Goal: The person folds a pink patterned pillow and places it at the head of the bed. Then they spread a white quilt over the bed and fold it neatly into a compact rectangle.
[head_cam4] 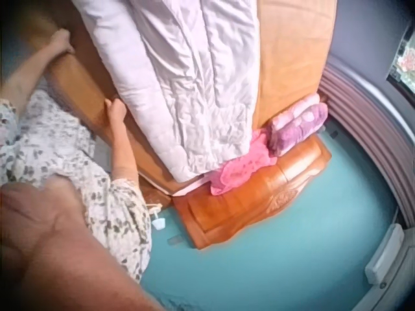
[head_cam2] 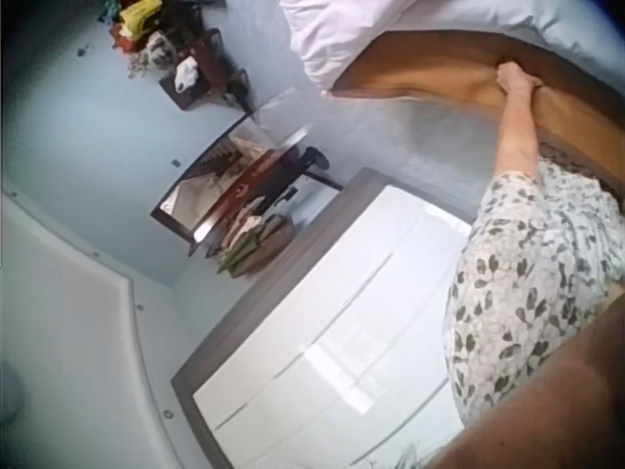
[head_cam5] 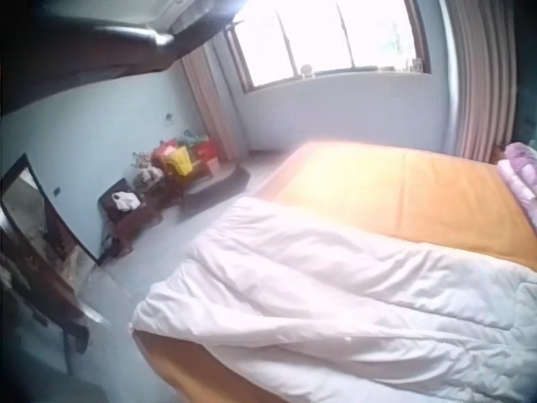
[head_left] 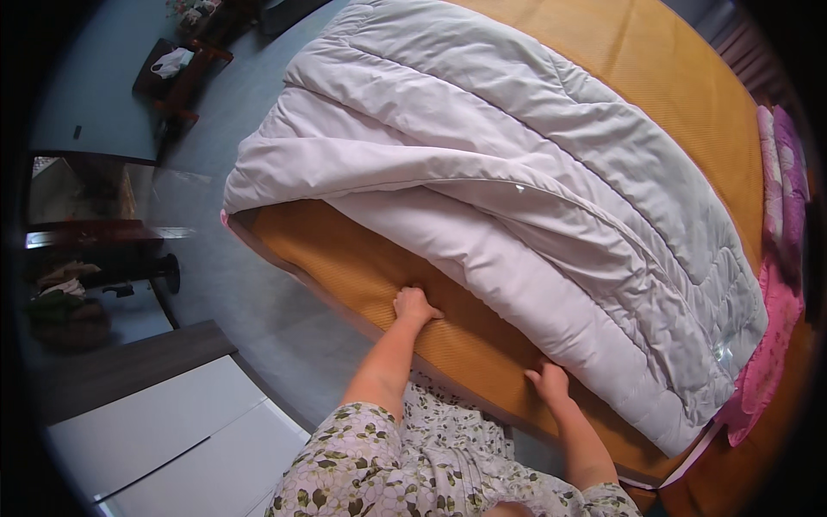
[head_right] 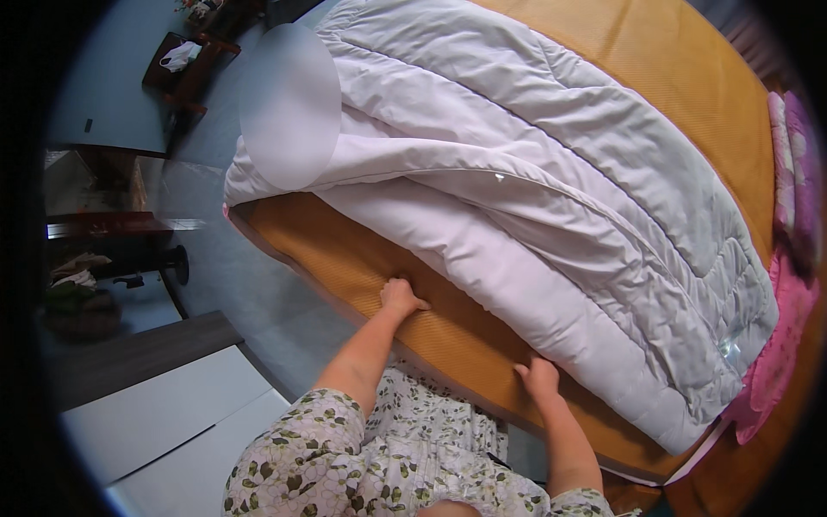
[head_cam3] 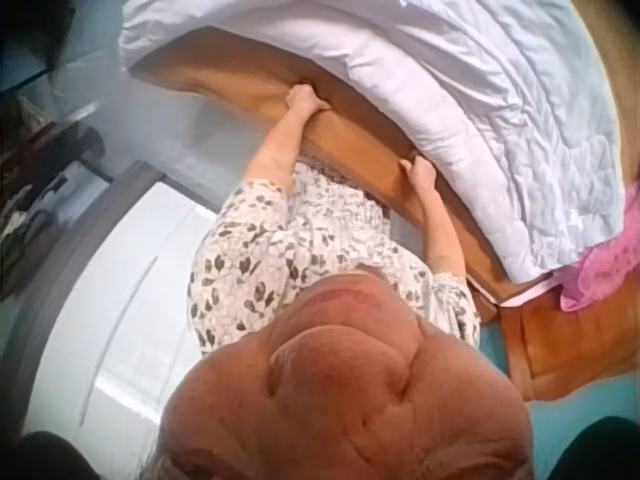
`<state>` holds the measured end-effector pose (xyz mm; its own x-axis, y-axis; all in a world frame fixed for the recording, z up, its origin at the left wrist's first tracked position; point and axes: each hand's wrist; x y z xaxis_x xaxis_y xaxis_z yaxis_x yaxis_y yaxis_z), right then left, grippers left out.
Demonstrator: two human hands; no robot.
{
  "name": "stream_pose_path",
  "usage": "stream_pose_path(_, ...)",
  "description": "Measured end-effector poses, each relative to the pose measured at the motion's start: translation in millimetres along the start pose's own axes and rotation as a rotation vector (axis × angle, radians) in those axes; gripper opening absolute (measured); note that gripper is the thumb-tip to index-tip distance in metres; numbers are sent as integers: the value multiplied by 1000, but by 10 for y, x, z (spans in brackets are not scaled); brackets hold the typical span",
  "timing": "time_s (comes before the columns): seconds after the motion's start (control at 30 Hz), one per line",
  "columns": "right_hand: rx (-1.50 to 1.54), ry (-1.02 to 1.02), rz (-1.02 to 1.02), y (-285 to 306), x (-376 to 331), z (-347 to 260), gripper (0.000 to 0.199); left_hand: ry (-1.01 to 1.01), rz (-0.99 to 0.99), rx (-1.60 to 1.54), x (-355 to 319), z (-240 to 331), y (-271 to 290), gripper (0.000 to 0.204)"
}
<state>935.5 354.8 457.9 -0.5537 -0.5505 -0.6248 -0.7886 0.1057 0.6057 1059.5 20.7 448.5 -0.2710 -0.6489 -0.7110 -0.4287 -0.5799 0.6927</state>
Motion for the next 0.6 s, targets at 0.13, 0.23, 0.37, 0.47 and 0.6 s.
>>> stream_pose_path(0.13, 159, 142, -21, -358, 651, -1331, 23, -21, -14, -3, 51, -74, 27, 74)
stream_pose_path(0.23, 276, 100, 158, -946, 1428, -1795, 33, -79, 12, 28, 72, -53, 74, 72)
stream_pose_path(0.37, 260, 67, -110, -801, 1835, -2575, 48, -212, -19, 1, 204, -233, -172, 69)
stream_pose_path(0.47, 135, -3, -73, -915, 2030, -2669, 51, -574, -303, -137, 305, -424, 113, 66)
stream_pose_path(0.6, 100, -145, -47, -1016, 2130, -2477, 54, -1129, -722, -647, 813, -837, 1193, 40)
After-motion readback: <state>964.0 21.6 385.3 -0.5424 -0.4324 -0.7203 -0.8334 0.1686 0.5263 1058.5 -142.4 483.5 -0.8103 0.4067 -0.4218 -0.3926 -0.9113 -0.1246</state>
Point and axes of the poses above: each hand's wrist, its own x-axis towards the middle knuckle, its own y-axis out of the back of the hand, z = x × y, and after that the axes turned 10 degrees about x, right-handed
